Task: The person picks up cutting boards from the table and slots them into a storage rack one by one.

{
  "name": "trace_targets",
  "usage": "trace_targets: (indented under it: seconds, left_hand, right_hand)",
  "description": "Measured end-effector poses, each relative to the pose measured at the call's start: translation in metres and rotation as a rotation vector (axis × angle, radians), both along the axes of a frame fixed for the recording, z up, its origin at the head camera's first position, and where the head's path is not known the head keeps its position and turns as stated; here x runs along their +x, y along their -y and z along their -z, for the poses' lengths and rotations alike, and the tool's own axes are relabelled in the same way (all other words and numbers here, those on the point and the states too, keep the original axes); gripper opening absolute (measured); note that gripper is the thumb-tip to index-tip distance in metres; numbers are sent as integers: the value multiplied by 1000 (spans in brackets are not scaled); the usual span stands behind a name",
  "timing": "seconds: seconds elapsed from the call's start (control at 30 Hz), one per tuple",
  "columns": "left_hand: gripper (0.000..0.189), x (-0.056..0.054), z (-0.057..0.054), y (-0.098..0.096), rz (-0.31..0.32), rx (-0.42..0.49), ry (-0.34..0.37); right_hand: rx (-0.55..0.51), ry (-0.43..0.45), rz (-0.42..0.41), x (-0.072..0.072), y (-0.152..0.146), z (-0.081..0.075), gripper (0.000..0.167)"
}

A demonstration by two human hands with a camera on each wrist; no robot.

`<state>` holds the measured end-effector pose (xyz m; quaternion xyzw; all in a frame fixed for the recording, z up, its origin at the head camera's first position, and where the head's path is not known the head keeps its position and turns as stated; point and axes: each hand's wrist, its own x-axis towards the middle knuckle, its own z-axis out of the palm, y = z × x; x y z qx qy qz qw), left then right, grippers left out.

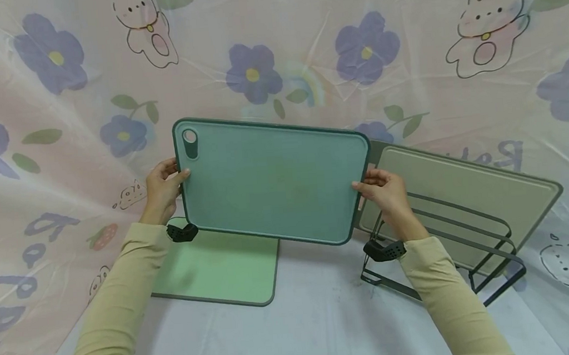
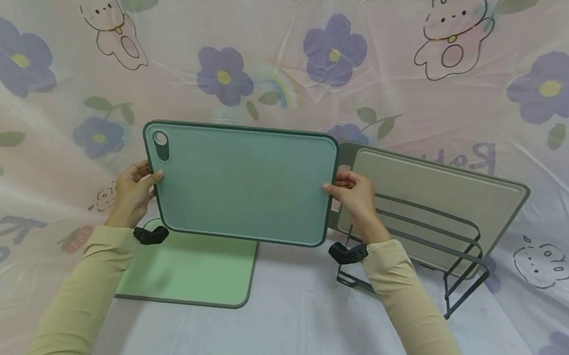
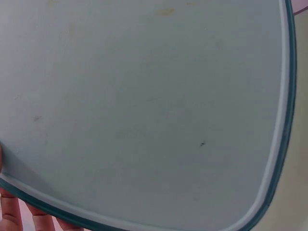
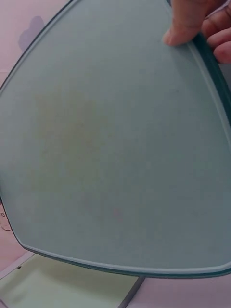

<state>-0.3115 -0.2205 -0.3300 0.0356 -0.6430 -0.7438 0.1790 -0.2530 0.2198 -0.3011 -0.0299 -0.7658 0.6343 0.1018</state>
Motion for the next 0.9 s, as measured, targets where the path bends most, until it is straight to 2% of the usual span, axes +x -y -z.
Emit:
trace_targets:
  seconds: [0.2, 0.47, 0.63, 0.9]
  left_hand:
    - [33, -7, 0, -8, 1, -21, -23]
    - [31, -16, 3, -21, -3, 57, -83]
    - [29, -22, 3, -30, -4, 63, -103]
    - [30, -31, 5, -43, -36, 28, -72]
  right_hand:
    - [19, 0, 11, 0, -7, 2, 39]
    - [20, -17, -6, -1, -17, 0, 31]
    - [38, -32, 0, 2, -23, -1, 29]
    - [72, -28, 27, 5, -31, 0, 43]
